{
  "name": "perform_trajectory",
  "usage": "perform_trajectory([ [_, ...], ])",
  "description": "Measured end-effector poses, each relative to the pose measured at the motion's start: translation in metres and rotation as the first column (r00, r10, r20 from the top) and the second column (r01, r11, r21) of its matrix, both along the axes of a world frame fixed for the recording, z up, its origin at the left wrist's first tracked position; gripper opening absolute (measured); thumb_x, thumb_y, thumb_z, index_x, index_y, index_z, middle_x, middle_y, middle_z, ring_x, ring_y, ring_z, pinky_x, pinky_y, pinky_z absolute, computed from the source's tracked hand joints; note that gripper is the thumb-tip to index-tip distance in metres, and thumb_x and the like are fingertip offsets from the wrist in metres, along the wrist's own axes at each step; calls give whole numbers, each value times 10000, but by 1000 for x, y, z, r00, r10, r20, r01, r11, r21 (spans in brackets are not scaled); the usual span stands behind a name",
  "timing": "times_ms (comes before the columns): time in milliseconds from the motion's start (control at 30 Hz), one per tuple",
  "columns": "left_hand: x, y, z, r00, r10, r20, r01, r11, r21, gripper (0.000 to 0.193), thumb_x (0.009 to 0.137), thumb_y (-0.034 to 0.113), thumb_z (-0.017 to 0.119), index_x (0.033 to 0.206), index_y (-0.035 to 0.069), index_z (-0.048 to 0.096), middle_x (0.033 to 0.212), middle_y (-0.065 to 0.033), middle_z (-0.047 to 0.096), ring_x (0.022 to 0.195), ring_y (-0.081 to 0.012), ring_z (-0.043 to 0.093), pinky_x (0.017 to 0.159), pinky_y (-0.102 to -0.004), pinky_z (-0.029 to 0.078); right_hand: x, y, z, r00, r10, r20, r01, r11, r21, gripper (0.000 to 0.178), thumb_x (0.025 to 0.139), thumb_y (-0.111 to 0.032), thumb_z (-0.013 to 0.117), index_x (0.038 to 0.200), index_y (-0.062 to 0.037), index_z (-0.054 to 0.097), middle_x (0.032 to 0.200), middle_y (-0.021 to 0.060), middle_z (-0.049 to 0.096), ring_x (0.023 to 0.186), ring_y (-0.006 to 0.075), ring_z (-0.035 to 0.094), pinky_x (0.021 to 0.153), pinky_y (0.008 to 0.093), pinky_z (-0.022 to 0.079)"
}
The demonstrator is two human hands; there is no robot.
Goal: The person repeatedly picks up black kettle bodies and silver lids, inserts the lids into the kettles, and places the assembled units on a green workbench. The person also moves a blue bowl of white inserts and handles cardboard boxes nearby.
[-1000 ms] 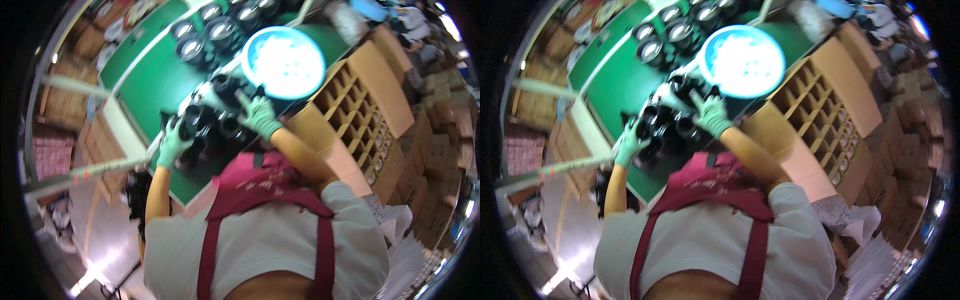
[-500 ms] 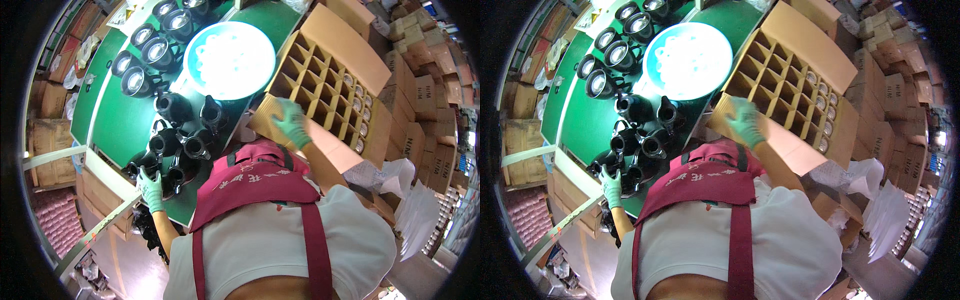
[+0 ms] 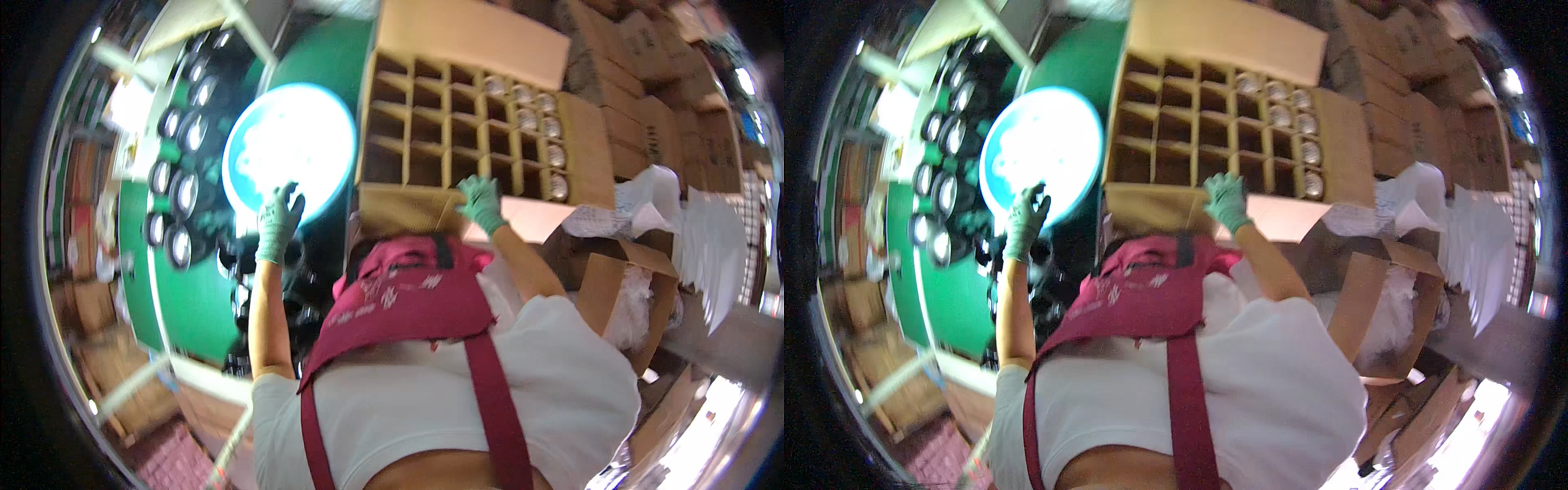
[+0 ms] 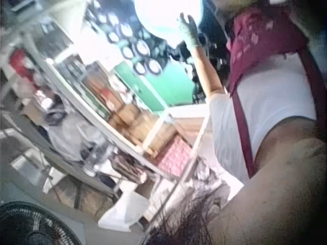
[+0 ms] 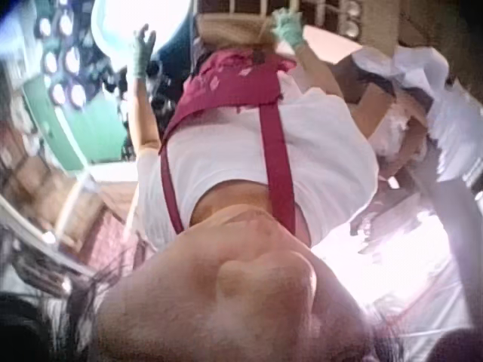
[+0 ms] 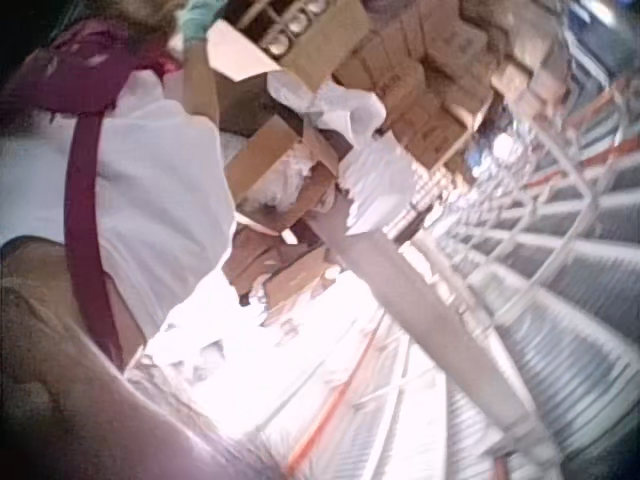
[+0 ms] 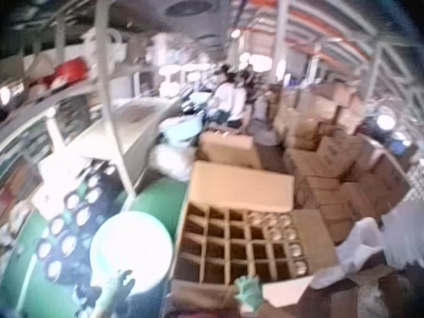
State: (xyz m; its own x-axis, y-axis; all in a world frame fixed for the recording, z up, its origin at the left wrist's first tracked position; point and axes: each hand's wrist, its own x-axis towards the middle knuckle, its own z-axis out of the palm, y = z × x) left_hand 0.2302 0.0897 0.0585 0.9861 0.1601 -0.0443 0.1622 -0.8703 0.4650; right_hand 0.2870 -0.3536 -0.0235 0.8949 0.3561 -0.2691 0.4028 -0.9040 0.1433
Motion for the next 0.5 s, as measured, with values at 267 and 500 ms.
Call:
perform_trajectory([
  [267,59,-2,-174,823,182,-539,4,946,325,662,813,499,613,1193,-42,578,1255,-223,572,1214,-361,519,1030,-497,398,35,-209,-42,692,-652,311,508,745,431,608,753,-409,722,1229,-60,577,1251,146,594,1176,353,527,987,471,409],
  [500,42,28,-143,739,316,-595,-339,938,77,417,711,399,710,912,34,732,964,-212,705,942,-342,678,888,-439,495,69,-279,-57,581,-744,-329,792,610,20,1166,597,-631,751,1525,-134,250,1557,258,205,1445,426,177,1179,516,156],
])
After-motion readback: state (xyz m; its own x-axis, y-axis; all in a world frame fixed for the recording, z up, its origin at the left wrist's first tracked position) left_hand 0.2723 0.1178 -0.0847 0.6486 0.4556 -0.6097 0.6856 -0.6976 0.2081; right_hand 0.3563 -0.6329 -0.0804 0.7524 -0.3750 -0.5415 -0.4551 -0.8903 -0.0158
